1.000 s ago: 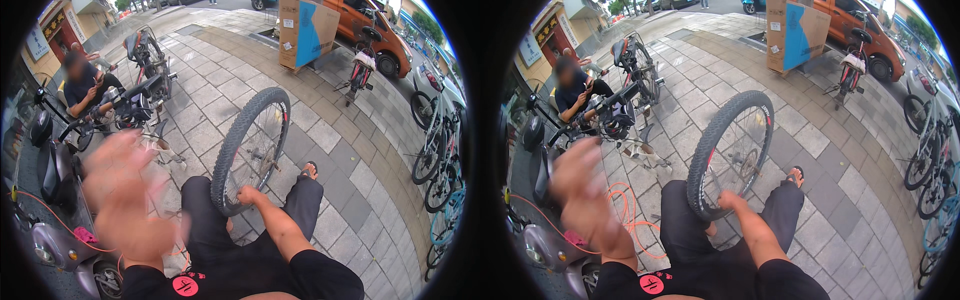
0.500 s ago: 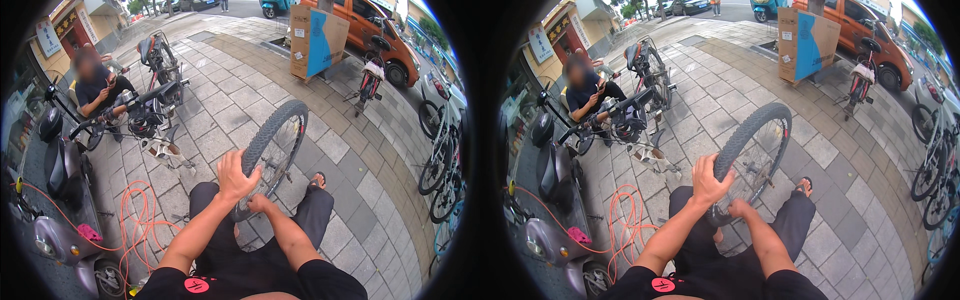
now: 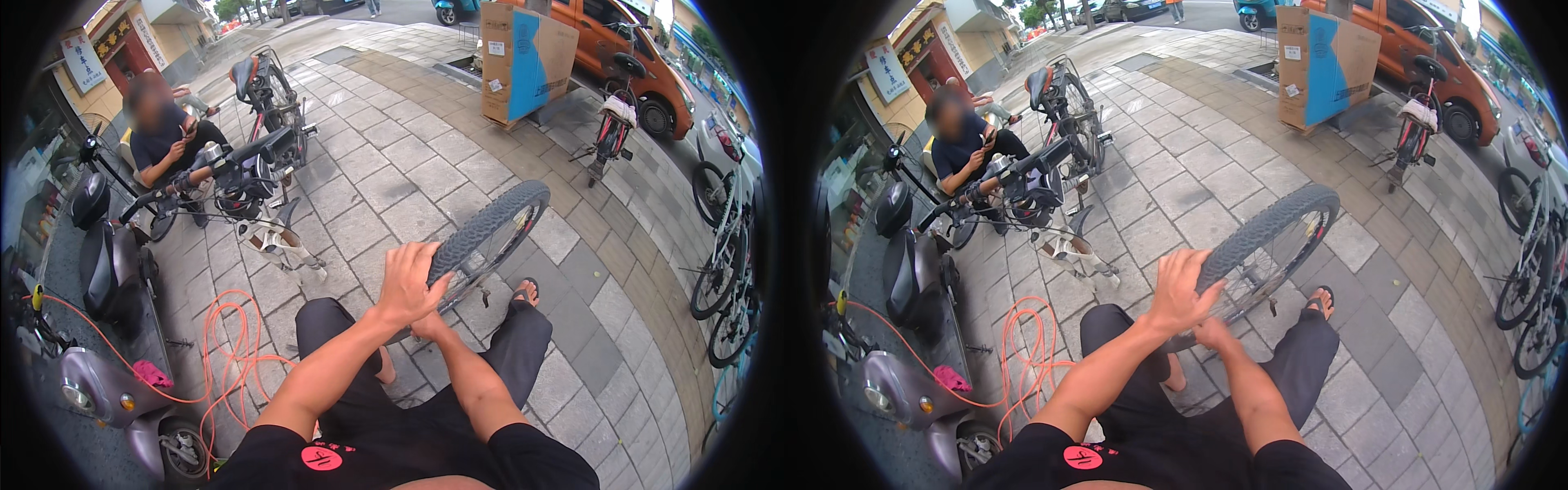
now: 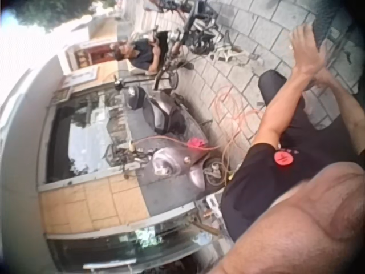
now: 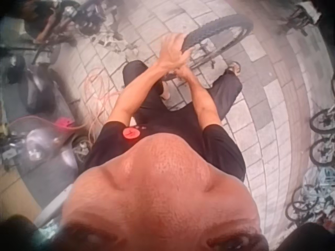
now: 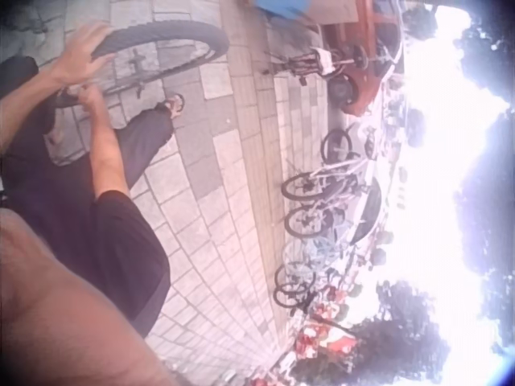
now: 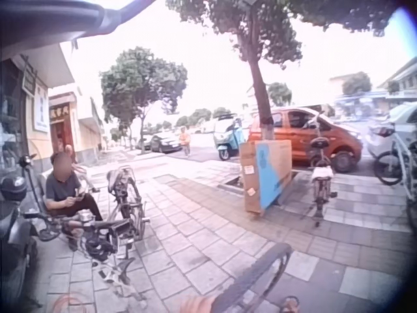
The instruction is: The person removes the tire from a bicycle wheel, detaches the inner tube, and prepares to inflate it using a hand pump. The person works on the sidewalk with tools and a bicycle nearby.
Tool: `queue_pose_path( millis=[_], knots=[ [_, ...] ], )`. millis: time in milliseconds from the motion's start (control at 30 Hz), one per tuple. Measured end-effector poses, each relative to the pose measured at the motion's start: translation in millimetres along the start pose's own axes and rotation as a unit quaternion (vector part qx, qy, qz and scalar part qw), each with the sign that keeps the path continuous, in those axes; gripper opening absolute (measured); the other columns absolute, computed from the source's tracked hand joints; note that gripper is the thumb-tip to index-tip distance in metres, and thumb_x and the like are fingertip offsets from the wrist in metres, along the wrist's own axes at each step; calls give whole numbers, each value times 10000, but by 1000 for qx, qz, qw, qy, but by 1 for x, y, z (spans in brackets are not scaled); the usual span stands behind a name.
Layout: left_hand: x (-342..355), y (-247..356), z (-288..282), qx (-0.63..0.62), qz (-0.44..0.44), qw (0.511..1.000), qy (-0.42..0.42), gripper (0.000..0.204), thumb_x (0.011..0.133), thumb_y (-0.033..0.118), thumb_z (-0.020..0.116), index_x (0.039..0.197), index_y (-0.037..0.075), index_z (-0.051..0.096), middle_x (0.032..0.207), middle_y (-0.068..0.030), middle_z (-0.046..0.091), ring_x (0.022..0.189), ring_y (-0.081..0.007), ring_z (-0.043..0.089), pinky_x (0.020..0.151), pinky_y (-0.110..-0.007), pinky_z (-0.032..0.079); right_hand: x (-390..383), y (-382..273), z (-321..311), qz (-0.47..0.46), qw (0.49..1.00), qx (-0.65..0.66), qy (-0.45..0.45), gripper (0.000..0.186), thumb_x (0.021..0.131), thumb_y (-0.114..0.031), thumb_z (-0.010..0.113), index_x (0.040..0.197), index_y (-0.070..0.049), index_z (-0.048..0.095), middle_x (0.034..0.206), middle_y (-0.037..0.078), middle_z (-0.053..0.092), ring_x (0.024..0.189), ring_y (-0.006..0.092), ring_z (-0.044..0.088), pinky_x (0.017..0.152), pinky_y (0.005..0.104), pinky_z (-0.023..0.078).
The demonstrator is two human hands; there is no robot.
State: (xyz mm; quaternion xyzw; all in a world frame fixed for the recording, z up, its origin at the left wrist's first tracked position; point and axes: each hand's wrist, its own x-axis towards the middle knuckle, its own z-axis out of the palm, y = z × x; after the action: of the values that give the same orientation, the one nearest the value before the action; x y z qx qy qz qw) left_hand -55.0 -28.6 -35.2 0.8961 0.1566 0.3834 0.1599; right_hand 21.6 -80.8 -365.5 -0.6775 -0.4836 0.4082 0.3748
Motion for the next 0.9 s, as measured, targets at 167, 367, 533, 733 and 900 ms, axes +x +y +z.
queue_pose_path(
  millis=[167,367,533,733,900],
  knots=[
    [5,-7,0,-17,10,1000,-17,606,806,239,830,1313,-2,601,1148,-158,621,1063,-347,589,938,-452,396,2,-9,-5,35,998,42,-18,435,1012,-358,569,1156,21,726,796,201,747,798,301,769,736,447,576],
    [6,-3,-5,-24,-24,999,-19,616,783,321,851,1257,5,615,1079,-135,621,1024,-332,593,914,-440,400,-12,-56,-19,-40,998,43,15,471,1019,-383,578,1244,19,675,804,201,723,782,278,753,699,435,567],
    [11,-5,1,0,-42,999,-13,589,778,346,858,1196,0,628,1001,-151,609,942,-358,589,858,-450,419,4,-17,-7,-45,998,16,27,487,1019,-410,573,1221,14,701,900,249,743,859,311,767,765,458,572],
    [14,-13,3,-5,2,1000,-13,561,799,326,854,1179,-18,627,965,-163,604,864,-364,581,796,-453,421,11,2,4,3,999,3,40,466,1024,-403,548,1168,-3,739,972,302,743,947,384,761,849,483,566],
    [11,-12,1,-6,22,999,-24,553,803,310,858,1178,-25,627,950,-156,602,847,-354,575,763,-444,406,-4,-37,-11,11,1000,24,13,489,1025,-404,519,1292,-21,663,923,307,726,937,414,743,829,506,548]
  ],
)
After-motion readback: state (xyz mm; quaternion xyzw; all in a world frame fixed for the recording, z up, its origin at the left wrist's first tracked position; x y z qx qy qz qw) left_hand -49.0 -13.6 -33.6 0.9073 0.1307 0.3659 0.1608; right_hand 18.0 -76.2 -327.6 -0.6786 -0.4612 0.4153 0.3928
